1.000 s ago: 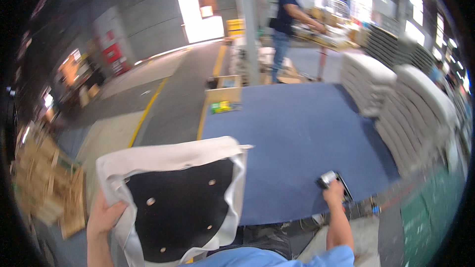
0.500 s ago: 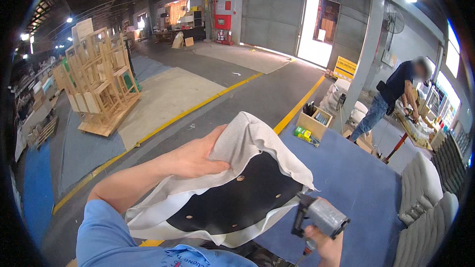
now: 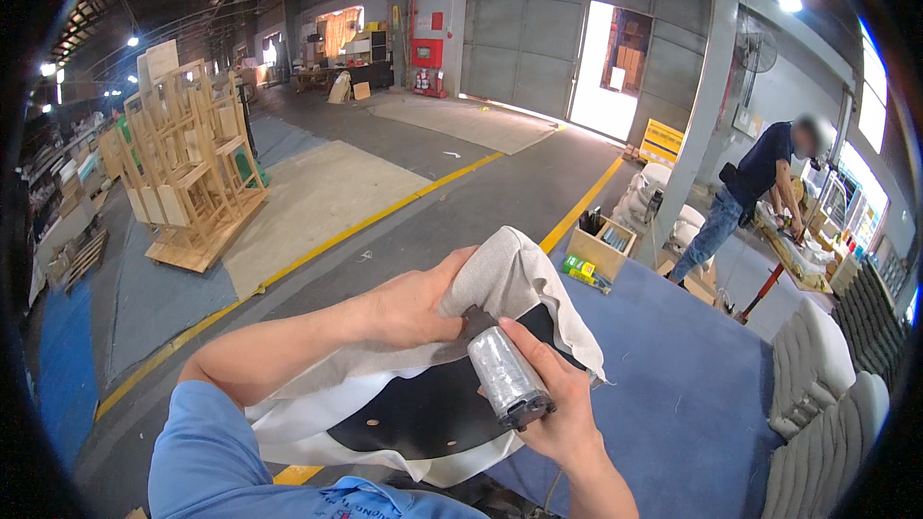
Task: The person places a white fabric cover over a black foam cushion, folds the edges, and uses a staple gun to secure the fabric. The person repeats this process for multiple cushions, stacking the finished pillows on a nearby table.
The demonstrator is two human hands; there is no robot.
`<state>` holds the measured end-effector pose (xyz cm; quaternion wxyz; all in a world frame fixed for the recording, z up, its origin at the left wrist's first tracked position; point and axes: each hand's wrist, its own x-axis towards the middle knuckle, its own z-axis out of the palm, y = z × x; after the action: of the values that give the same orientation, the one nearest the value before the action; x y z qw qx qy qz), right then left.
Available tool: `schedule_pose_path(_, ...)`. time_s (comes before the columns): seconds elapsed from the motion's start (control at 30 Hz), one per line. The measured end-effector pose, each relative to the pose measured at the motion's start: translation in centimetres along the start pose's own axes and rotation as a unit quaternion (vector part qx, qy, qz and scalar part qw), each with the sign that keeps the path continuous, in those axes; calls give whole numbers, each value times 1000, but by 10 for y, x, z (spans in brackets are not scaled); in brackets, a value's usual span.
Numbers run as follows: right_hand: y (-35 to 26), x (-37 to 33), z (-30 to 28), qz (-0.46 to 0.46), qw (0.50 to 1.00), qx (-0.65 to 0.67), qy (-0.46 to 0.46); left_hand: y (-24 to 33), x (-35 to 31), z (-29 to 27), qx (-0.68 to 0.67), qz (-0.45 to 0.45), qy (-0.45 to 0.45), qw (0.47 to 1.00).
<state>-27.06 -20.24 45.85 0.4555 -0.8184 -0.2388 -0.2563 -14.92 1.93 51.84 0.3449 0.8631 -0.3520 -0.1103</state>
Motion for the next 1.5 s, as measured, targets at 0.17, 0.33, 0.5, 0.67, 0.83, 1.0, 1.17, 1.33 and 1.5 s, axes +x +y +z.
schedule_pose_path(0.17, 5, -1, 4, -2, 1000, 1, -1, 3, -2, -3, 23, -1, -7, 1000)
schedule_pose_path(0.33, 8, 0, 4, 8, 1000, 1, -7, 2, -3, 2, 32, 13, 8, 999)
schedule_pose_path(0.5, 8, -3, 2, -3, 1000, -22, -1, 9, -5, -1, 20, -14, 4, 1000)
schedule_pose_path(0.67, -1, -32, -20, -19, 998, -60, 28, -10, -15, -6, 2, -35, 30, 999)
schedule_pose_path(0.83, 52, -102, -48, 192, 961, -169, 106, -62, -58, -19, -42, 36, 99, 994)
schedule_pose_path(1.0, 185, -274, -98, 340, 869, -358, 28, -88, -85, -1, -67, 16, 111, 991)
schedule_pose_path(1.17, 256, -334, -118, 420, 790, -437, 93, -121, -124, 5, -111, 81, 201, 970)
schedule_pose_path(1.33, 277, -324, -67, 484, 688, -539, -33, -127, -121, 25, -127, 52, 185, 973)
schedule_pose_path(1.5, 280, -243, -75, 364, 855, -357, -93, -133, -127, 32, -132, 60, 190, 971)
